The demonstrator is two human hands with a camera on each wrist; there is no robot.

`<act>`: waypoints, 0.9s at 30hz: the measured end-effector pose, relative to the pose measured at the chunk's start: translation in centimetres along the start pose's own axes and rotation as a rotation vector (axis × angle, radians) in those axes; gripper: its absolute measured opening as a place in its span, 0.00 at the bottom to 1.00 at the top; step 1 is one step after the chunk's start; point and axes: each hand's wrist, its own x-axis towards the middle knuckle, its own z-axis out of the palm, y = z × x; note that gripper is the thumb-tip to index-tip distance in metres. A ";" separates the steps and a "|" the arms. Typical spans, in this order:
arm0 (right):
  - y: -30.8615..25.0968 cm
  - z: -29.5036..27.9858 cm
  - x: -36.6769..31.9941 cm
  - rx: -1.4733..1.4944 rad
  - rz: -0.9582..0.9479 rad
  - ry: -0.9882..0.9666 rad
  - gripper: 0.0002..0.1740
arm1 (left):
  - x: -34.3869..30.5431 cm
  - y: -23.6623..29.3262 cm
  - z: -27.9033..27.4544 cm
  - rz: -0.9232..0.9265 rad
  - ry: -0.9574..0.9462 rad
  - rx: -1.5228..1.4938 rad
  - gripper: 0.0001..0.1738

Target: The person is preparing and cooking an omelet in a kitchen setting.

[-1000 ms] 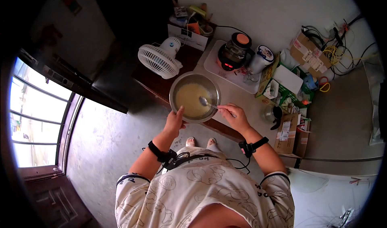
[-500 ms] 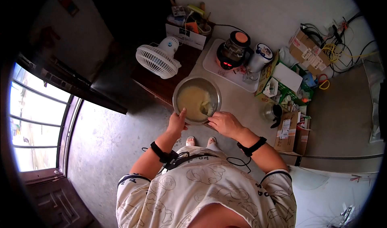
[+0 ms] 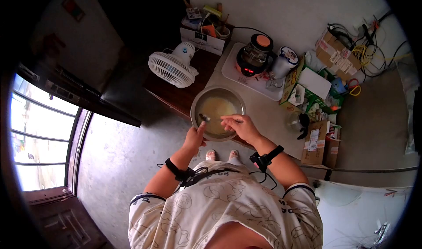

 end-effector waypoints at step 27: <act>1.6 -1.2 -1.6 -0.304 -0.051 0.049 0.17 | 0.3 -0.8 -0.5 0.000 0.014 -0.099 0.27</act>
